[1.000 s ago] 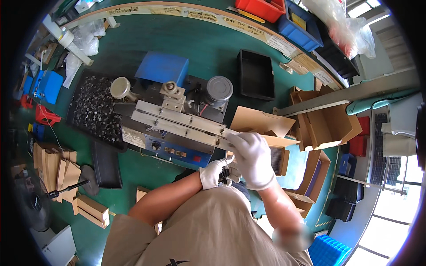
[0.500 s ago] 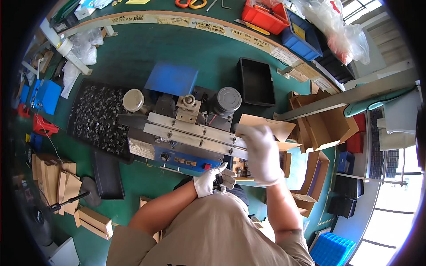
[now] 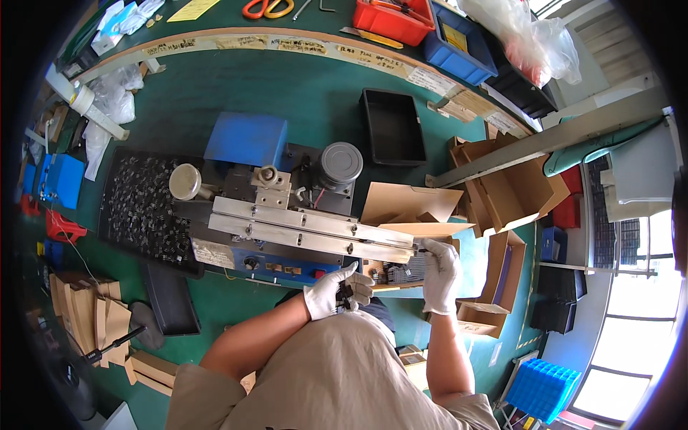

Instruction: The person uses a handheld tool to manipulate small black mechanical components on a workbench. They repeatedly pick up the parts, apply the tool, and place them into a cardboard box. The task involves repetitive handling of small hardware items in a workshop setting.

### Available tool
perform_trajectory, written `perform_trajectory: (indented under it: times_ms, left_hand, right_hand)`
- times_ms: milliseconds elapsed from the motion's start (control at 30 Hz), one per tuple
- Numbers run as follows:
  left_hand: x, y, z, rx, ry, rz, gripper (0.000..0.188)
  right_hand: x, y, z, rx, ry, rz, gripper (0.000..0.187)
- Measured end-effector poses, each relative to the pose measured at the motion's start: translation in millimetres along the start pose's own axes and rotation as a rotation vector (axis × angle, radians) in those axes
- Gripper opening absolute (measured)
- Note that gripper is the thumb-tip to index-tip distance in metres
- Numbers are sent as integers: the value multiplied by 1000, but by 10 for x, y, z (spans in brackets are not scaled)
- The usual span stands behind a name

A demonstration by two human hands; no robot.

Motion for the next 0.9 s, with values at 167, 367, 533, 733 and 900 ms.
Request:
perform_trajectory:
  times_ms: [167, 367, 533, 733, 900]
  left_hand:
    - [26, 28, -37, -12, -22, 14, 58]
    - [23, 64, -88, 0, -68, 20, 59]
    - [15, 130, -131, 19, -137, -6, 60]
    - [10, 265, -181, 19, -279, -27, 61]
    - [273, 269, -151, 35, -205, 69, 46]
  right_hand:
    - [67, -29, 120, -51, 63, 46, 25]
    - [196, -53, 21, -81, 212, 5, 30]
    - [241, -59, -52, -63, 275, -71, 34]
    - [-14, -426, -35, -108, 120, -121, 44]
    - [319, -704, -262, -394, -133, -401, 49]
Point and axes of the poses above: each hand's wrist, its own y-axis towards the middle knuckle, its own x-axis out of the palm, z = x × y, the point moved 6 cm from there along y, towards the middle knuckle, and after that the axes turned 15 degrees about x, right-handed, at the moved point
